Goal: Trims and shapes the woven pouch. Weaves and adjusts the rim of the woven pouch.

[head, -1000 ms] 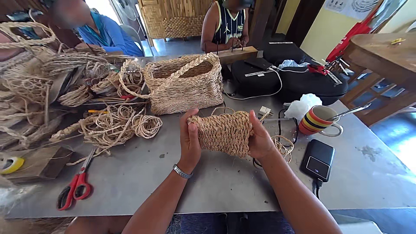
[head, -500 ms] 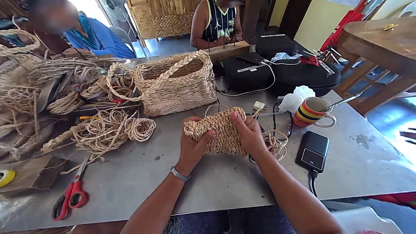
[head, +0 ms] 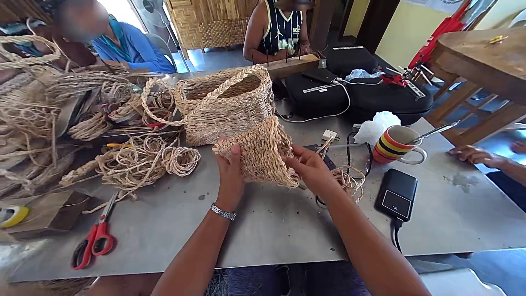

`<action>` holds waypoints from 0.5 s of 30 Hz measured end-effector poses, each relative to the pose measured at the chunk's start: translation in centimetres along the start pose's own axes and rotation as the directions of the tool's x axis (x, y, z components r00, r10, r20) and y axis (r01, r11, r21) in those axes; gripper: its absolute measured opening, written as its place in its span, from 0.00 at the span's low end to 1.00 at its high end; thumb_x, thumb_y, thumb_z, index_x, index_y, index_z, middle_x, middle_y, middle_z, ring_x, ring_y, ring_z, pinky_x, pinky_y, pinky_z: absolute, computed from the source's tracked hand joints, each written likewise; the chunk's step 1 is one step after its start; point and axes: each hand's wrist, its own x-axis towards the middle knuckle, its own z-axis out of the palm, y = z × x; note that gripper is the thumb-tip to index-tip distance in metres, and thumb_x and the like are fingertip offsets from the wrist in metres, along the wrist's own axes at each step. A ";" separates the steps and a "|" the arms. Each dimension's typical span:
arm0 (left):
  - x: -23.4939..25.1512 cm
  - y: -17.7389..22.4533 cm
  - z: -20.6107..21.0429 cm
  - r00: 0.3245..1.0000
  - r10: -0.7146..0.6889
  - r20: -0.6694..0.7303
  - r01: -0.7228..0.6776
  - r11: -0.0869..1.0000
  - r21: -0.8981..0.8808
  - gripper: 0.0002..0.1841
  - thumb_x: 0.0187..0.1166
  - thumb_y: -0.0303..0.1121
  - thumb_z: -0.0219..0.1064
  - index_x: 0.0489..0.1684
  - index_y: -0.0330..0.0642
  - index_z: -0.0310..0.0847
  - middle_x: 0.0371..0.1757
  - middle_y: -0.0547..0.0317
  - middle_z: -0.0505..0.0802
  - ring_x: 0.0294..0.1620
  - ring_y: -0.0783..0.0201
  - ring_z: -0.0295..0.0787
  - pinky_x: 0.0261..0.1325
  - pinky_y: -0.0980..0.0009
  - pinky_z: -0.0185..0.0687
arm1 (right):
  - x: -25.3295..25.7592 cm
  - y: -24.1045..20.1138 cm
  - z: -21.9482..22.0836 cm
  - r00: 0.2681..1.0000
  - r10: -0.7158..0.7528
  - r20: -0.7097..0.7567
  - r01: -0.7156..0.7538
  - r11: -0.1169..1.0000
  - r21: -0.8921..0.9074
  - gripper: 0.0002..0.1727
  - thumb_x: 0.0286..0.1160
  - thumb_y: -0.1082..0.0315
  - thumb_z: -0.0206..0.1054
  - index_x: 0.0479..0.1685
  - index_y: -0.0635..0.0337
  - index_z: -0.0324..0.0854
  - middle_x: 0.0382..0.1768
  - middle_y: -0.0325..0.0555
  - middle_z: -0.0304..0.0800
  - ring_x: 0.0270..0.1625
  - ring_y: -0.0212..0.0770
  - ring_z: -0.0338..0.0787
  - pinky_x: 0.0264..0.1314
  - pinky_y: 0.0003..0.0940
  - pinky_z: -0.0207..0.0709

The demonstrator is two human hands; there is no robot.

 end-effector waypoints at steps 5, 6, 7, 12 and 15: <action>-0.4 0.5 -0.3 0.946 0.321 0.030 -0.306 0.865 0.398 0.51 0.79 0.63 0.65 0.93 0.44 0.37 0.89 0.52 0.62 0.79 0.61 0.73 0.71 0.60 0.80 | -0.2 0.8 0.7 0.936 -0.309 -0.169 0.207 0.871 -0.445 0.22 0.83 0.61 0.69 0.72 0.59 0.81 0.53 0.46 0.95 0.50 0.34 0.95 0.54 0.37 0.92; -0.7 0.9 0.1 0.911 0.397 0.109 -0.403 0.805 0.436 0.52 0.77 0.66 0.64 0.93 0.45 0.41 0.91 0.52 0.60 0.84 0.59 0.68 0.75 0.58 0.77 | -0.2 1.0 0.7 0.923 -0.344 -0.173 0.219 0.840 -0.497 0.23 0.83 0.60 0.68 0.73 0.60 0.81 0.54 0.47 0.95 0.50 0.34 0.96 0.54 0.37 0.92; -1.0 1.3 0.5 0.879 0.439 0.184 -0.472 0.755 0.455 0.53 0.74 0.69 0.65 0.92 0.45 0.46 0.92 0.51 0.59 0.87 0.57 0.64 0.78 0.56 0.75 | -0.1 1.2 0.8 0.912 -0.375 -0.167 0.234 0.809 -0.538 0.23 0.83 0.60 0.68 0.73 0.61 0.81 0.54 0.48 0.95 0.51 0.35 0.96 0.55 0.38 0.92; -1.9 1.4 1.9 0.834 0.468 0.293 -0.552 0.683 0.479 0.43 0.77 0.46 0.72 0.91 0.42 0.55 0.94 0.46 0.56 0.94 0.50 0.50 0.89 0.49 0.62 | 0.0 2.0 1.3 0.855 -0.516 -0.061 0.349 0.658 -0.667 0.21 0.82 0.65 0.68 0.72 0.61 0.83 0.56 0.49 0.95 0.55 0.40 0.95 0.60 0.40 0.89; -1.5 1.2 1.3 0.835 0.445 0.323 -0.549 0.677 0.489 0.41 0.71 0.31 0.67 0.89 0.35 0.54 0.91 0.45 0.64 0.93 0.50 0.53 0.92 0.50 0.57 | -0.1 2.2 1.6 0.846 -0.533 -0.011 0.379 0.615 -0.692 0.20 0.82 0.67 0.67 0.71 0.60 0.84 0.55 0.49 0.95 0.54 0.42 0.95 0.61 0.41 0.89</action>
